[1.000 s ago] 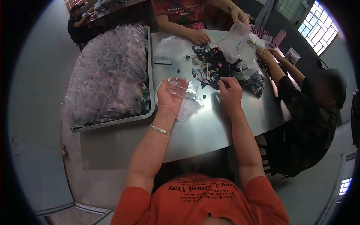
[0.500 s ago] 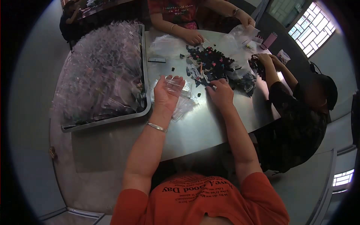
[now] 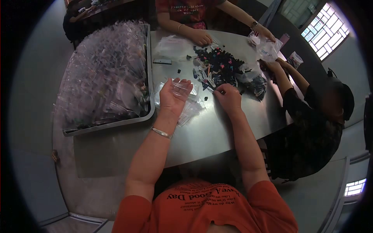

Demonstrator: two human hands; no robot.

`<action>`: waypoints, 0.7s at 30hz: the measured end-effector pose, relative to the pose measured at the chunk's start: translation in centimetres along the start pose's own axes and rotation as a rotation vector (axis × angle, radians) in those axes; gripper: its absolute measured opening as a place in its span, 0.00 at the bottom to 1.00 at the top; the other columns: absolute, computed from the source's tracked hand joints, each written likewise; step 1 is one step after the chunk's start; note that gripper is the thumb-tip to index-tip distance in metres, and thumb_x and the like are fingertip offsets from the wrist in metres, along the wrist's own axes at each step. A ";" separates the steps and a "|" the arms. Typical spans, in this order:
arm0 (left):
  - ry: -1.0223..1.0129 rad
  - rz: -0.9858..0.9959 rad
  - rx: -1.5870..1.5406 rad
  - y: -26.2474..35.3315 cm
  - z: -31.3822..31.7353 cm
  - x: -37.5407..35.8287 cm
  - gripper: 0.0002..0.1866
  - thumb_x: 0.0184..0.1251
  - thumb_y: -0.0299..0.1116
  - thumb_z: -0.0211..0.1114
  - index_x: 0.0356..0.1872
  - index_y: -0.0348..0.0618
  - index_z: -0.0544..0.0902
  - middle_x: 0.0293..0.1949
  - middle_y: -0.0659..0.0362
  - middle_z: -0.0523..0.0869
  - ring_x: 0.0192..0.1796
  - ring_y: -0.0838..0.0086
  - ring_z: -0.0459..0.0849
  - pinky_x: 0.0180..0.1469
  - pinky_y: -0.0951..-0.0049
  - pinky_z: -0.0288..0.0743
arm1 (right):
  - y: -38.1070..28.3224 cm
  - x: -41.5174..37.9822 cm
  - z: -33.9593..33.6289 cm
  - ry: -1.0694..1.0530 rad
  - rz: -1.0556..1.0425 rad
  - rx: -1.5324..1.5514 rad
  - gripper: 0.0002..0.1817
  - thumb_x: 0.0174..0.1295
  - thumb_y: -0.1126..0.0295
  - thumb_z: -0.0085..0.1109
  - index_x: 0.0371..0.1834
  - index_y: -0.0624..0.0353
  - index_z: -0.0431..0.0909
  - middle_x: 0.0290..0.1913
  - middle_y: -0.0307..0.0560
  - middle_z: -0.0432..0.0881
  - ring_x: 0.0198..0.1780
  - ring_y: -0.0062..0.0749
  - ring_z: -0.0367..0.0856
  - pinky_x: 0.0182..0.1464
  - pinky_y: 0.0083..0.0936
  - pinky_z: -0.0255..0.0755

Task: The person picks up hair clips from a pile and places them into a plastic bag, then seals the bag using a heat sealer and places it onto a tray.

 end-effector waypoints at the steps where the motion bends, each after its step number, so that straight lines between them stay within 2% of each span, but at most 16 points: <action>1: 0.001 0.003 0.002 0.0 0.1 -0.1 0.16 0.68 0.40 0.56 0.41 0.34 0.74 0.40 0.46 0.80 0.47 0.54 0.80 0.55 0.56 0.77 | 0.0 0.0 0.0 0.000 -0.001 0.004 0.07 0.49 0.68 0.68 0.30 0.56 0.82 0.31 0.41 0.82 0.31 0.31 0.81 0.36 0.27 0.75; 3: 0.023 0.010 0.006 -0.1 0.4 -0.4 0.18 0.68 0.41 0.56 0.42 0.33 0.74 0.42 0.45 0.80 0.48 0.54 0.80 0.56 0.55 0.76 | -0.1 0.0 -0.2 0.063 0.062 0.384 0.05 0.52 0.74 0.66 0.32 0.60 0.81 0.30 0.42 0.82 0.30 0.24 0.80 0.35 0.21 0.74; 5: 0.054 0.018 -0.019 0.0 0.8 -0.6 0.19 0.68 0.42 0.55 0.43 0.32 0.73 0.43 0.45 0.79 0.48 0.53 0.79 0.56 0.55 0.76 | -2.8 0.1 -2.3 0.066 0.047 0.548 0.05 0.54 0.78 0.64 0.34 0.63 0.80 0.30 0.42 0.82 0.29 0.20 0.78 0.35 0.16 0.72; 8: 0.051 0.007 -0.059 -0.1 0.5 -0.5 0.23 0.70 0.46 0.51 0.46 0.30 0.71 0.44 0.44 0.78 0.50 0.52 0.78 0.57 0.54 0.75 | -7.3 0.1 -5.5 -0.003 -0.244 0.540 0.05 0.55 0.82 0.60 0.34 0.63 0.80 0.33 0.43 0.81 0.30 0.20 0.77 0.33 0.17 0.71; 11: 0.072 -0.002 -0.067 -0.4 1.1 -1.1 0.25 0.71 0.49 0.47 0.47 0.30 0.71 0.45 0.44 0.78 0.51 0.52 0.77 0.59 0.52 0.73 | -10.2 -0.8 -6.3 -0.032 -0.432 0.379 0.05 0.54 0.80 0.62 0.32 0.58 0.82 0.33 0.43 0.80 0.32 0.34 0.81 0.31 0.23 0.75; 12: 0.082 -0.015 -0.045 -0.6 1.3 -1.3 0.26 0.72 0.50 0.45 0.48 0.30 0.70 0.45 0.44 0.77 0.52 0.51 0.77 0.60 0.52 0.72 | -11.1 -1.0 -6.2 -0.038 -0.474 0.298 0.06 0.49 0.79 0.63 0.30 0.56 0.82 0.33 0.42 0.80 0.32 0.36 0.81 0.31 0.24 0.76; 14: 0.092 -0.034 -0.020 -1.1 1.0 -1.3 0.27 0.73 0.51 0.43 0.48 0.30 0.70 0.46 0.43 0.77 0.52 0.51 0.77 0.60 0.52 0.71 | -12.0 -1.1 -5.0 -0.004 -0.607 0.078 0.07 0.45 0.77 0.62 0.28 0.53 0.82 0.33 0.39 0.80 0.32 0.33 0.82 0.31 0.25 0.76; 15: 0.044 -0.055 -0.015 -1.5 0.6 -1.1 0.27 0.74 0.51 0.41 0.48 0.30 0.69 0.46 0.43 0.77 0.52 0.51 0.77 0.60 0.53 0.70 | -12.3 -1.1 -4.5 0.096 -0.640 0.081 0.09 0.44 0.76 0.65 0.30 0.52 0.83 0.31 0.39 0.80 0.30 0.33 0.81 0.30 0.26 0.76; 16: -0.005 -0.075 -0.010 -1.7 0.7 -1.1 0.27 0.74 0.51 0.39 0.49 0.30 0.69 0.47 0.42 0.77 0.52 0.51 0.77 0.60 0.54 0.70 | -12.4 -1.1 -3.6 0.097 -0.635 0.079 0.09 0.44 0.76 0.65 0.30 0.52 0.83 0.31 0.39 0.80 0.30 0.33 0.81 0.30 0.26 0.76; 17: 0.032 -0.070 0.045 -1.8 0.6 -1.0 0.28 0.75 0.51 0.37 0.48 0.29 0.69 0.47 0.41 0.77 0.53 0.51 0.76 0.60 0.56 0.69 | -12.5 -1.1 -3.1 0.177 -0.631 0.095 0.08 0.44 0.76 0.66 0.29 0.52 0.82 0.31 0.39 0.81 0.29 0.33 0.81 0.30 0.26 0.76; 19: 0.040 -0.068 0.006 -1.7 0.7 -1.0 0.28 0.75 0.50 0.37 0.48 0.29 0.70 0.47 0.41 0.77 0.53 0.51 0.77 0.60 0.55 0.70 | -12.4 -0.9 -3.2 0.293 -0.620 0.174 0.07 0.45 0.77 0.67 0.28 0.54 0.81 0.31 0.40 0.81 0.27 0.31 0.81 0.28 0.25 0.76; 21: 0.049 -0.067 -0.040 -1.6 0.7 -1.0 0.28 0.75 0.50 0.37 0.48 0.29 0.70 0.47 0.40 0.78 0.53 0.50 0.77 0.60 0.53 0.70 | -10.6 -0.6 -3.3 0.239 -0.312 0.337 0.05 0.48 0.77 0.65 0.27 0.54 0.79 0.32 0.39 0.81 0.29 0.30 0.82 0.31 0.24 0.77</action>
Point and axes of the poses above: each hand's wrist, its own x-axis towards the middle knuckle, its own z-axis out of the palm, y = z × x, the point moved 4 cm from there along x, towards the middle knuckle
